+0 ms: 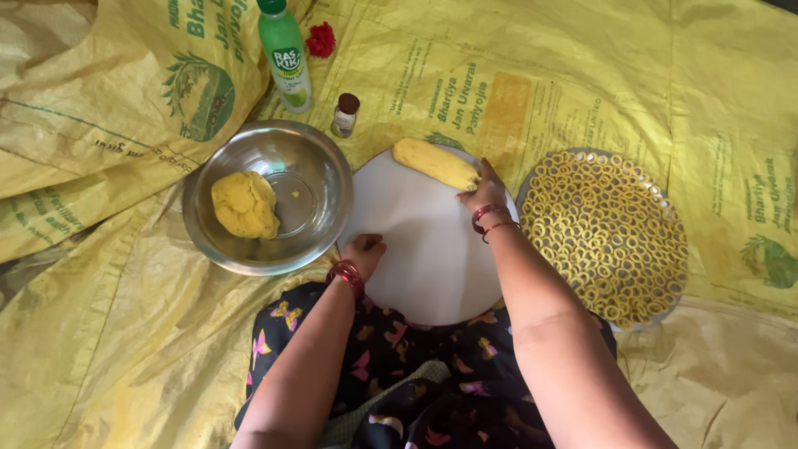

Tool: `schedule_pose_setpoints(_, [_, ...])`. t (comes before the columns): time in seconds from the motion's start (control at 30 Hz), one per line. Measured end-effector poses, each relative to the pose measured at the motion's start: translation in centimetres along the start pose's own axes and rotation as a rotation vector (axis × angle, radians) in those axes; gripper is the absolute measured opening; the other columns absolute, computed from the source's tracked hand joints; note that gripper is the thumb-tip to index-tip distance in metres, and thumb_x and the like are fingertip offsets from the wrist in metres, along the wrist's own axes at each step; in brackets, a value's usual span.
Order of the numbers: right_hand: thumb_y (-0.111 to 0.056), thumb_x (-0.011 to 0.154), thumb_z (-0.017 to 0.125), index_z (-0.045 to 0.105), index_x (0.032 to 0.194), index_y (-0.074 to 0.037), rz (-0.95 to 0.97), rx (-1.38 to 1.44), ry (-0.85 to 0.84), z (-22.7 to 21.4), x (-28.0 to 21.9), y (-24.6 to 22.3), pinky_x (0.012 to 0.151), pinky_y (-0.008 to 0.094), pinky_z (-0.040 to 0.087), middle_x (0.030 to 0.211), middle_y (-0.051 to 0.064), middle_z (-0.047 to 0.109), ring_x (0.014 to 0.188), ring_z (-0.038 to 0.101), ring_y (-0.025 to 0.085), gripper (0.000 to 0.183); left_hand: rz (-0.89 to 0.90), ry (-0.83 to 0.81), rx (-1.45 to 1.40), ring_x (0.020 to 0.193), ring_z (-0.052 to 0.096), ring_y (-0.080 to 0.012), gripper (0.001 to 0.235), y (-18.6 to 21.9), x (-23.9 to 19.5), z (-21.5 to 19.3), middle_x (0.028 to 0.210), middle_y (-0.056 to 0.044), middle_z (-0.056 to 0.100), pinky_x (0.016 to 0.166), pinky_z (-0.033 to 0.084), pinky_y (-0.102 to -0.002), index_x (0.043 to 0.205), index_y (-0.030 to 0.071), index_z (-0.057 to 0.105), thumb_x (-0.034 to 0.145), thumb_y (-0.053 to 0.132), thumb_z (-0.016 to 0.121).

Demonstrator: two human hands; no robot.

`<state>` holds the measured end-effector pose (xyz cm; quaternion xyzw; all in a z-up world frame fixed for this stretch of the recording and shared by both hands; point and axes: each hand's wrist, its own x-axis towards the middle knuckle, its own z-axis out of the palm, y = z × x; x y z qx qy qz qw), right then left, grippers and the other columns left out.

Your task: The person sits on the floor and shapes yellow dough into small rings. They roll small pieces of dough into thin strips, join the ends to form circles, and place the finished rings onto a large tray. The process is repeated continuously.

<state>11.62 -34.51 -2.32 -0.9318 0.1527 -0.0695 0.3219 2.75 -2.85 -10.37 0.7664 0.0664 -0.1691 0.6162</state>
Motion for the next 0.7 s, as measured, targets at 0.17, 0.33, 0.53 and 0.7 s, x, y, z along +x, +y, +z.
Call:
schedule_pose_setpoints(0.17, [-0.016, 0.070, 0.094, 0.058, 0.132, -0.009, -0.226, -0.180, 0.023, -1.4, 0.1, 0.2, 0.100, 0.039, 0.054, 0.126, 0.020, 0.066, 0.116, 0.066, 0.034, 0.072, -0.084, 0.038, -0.136, 0.078, 0.070, -0.0197, 0.031, 2.2, -0.5, 0.2, 0.095, -0.014, 0.077, 0.074, 0.057, -0.033, 0.115, 0.004, 0.076, 0.089, 0.018, 0.068])
schedule_pose_setpoints(0.33, [-0.012, 0.069, 0.091, 0.057, 0.129, -0.005, -0.254, 0.066, -0.013, -0.8, 1.0, 2.5, 0.097, 0.038, 0.054, 0.126, 0.018, 0.062, 0.112, 0.064, 0.032, 0.069, -0.102, 0.006, -0.193, 0.076, 0.072, -0.0144, 0.030, 4.0, -0.8, 0.0, 0.096, -0.007, 0.078, 0.073, 0.058, -0.027, 0.114, 0.004, 0.075, 0.090, 0.018, 0.065])
schedule_pose_setpoints(0.53, [-0.014, 0.086, 0.075, 0.057, 0.129, -0.010, 0.503, 1.190, -0.381, -1.1, 3.3, 5.4, 0.089, 0.044, 0.056, 0.126, 0.016, 0.065, 0.105, 0.065, 0.031, 0.047, -0.117, -0.031, -0.222, 0.076, 0.071, -0.0137, 0.028, 5.2, -1.2, -0.1, 0.094, -0.005, 0.077, 0.071, 0.057, -0.028, 0.113, 0.004, 0.075, 0.091, 0.018, 0.064])
schedule_pose_setpoints(0.7, [-0.030, 0.088, 0.078, 0.064, 0.120, -0.007, 0.795, 1.265, -0.216, -0.5, 4.5, 5.7, 0.088, 0.051, 0.057, 0.122, 0.014, 0.064, 0.107, 0.063, 0.032, 0.042, -0.159, -0.018, -0.204, 0.073, 0.069, -0.0130, 0.028, 6.2, -1.6, -0.1, 0.093, -0.005, 0.076, 0.065, 0.055, -0.028, 0.112, 0.006, 0.076, 0.090, 0.018, 0.065])
